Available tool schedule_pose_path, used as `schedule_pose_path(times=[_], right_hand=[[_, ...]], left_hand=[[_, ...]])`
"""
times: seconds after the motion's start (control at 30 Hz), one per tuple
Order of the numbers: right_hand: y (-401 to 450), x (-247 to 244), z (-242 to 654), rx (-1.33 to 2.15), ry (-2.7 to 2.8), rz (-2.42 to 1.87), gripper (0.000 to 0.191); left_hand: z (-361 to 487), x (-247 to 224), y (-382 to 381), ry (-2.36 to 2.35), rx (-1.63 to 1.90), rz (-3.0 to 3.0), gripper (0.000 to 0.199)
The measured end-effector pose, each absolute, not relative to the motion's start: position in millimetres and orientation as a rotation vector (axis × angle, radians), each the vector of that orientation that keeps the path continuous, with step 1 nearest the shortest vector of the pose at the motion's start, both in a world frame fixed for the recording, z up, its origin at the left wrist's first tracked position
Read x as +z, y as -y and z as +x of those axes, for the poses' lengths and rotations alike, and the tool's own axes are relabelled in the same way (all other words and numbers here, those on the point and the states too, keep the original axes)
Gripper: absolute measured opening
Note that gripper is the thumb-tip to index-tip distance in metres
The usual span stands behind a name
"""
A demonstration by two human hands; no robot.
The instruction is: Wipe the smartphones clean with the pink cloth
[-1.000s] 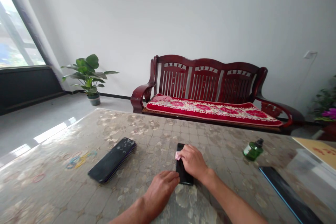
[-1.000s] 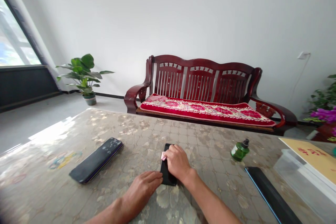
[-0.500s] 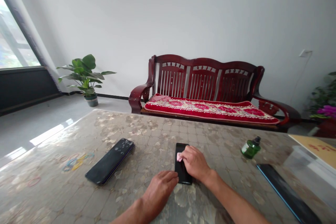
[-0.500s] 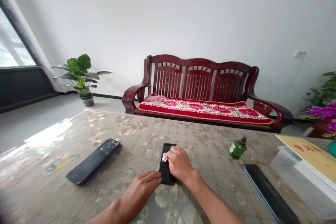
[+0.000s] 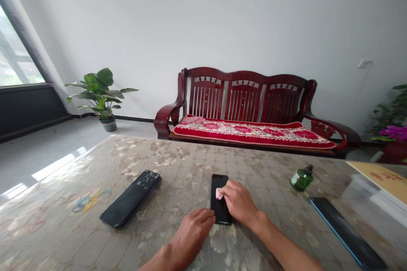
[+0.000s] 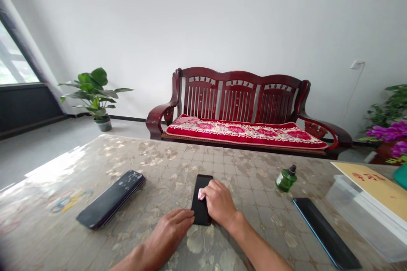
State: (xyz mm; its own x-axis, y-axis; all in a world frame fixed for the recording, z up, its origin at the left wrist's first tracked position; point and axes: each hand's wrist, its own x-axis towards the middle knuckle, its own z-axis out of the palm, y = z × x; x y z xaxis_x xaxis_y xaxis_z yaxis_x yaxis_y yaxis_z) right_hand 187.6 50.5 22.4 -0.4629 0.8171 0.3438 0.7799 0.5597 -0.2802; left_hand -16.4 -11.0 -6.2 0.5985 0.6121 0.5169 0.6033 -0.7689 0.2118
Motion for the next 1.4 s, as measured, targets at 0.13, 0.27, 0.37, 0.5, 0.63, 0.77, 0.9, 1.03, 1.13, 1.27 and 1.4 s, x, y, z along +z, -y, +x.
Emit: schedule_pose_path(times=[0.13,0.27,0.37,0.5,0.63,0.77,0.9,1.03,1.13,1.27,1.4], right_hand=[[-86.7,28.2,184.0,0.089,2.247,-1.463,0.026],[-80.8,26.1,181.4,0.102,2.23,-1.459,0.026],[-47.6,21.0,183.6,0.143,2.262,-1.358,0.025],[-13.6,16.1,188.3,0.197,2.284,-1.22,0.026],[-9.6,13.3,188.8,0.202,2.222,-1.17,0.024],[-12.1,10.5,187.8,0.217,2.202,-1.127,0.022],[-10.8,9.7,188.9,0.201,2.199,-1.101,0.024],[-10.4,10.9,189.3,0.184,2.198,-1.057,0.022],[-11.2,11.3,188.9,0.172,2.199,-1.054,0.023],[-13.0,13.1,190.1,0.176,2.221,-1.077,0.022],[-16.8,18.9,195.0,0.191,2.218,-1.227,0.024]], left_hand=[[-19.0,-7.5,11.7,-1.052,0.91,2.812,0.021],[-20.6,-6.5,11.8,-1.05,0.893,2.806,0.022],[-20.5,-3.5,12.3,-1.054,0.914,2.757,0.022],[-21.2,2.9,12.4,-1.075,0.876,2.614,0.02],[-21.4,15.1,2.2,-1.185,0.699,2.5,0.02],[-13.8,36.6,-27.3,-1.221,0.538,2.606,0.027],[0.9,56.9,-66.6,-1.021,0.304,2.855,0.036],[13.1,62.5,-94.7,-0.895,-0.005,3.001,0.058],[17.3,61.9,-103.3,-0.878,-0.107,2.985,0.065],[15.3,63.5,-105.3,-0.943,-0.184,2.919,0.071],[1.8,65.0,-102.4,-1.109,-0.194,2.815,0.069]])
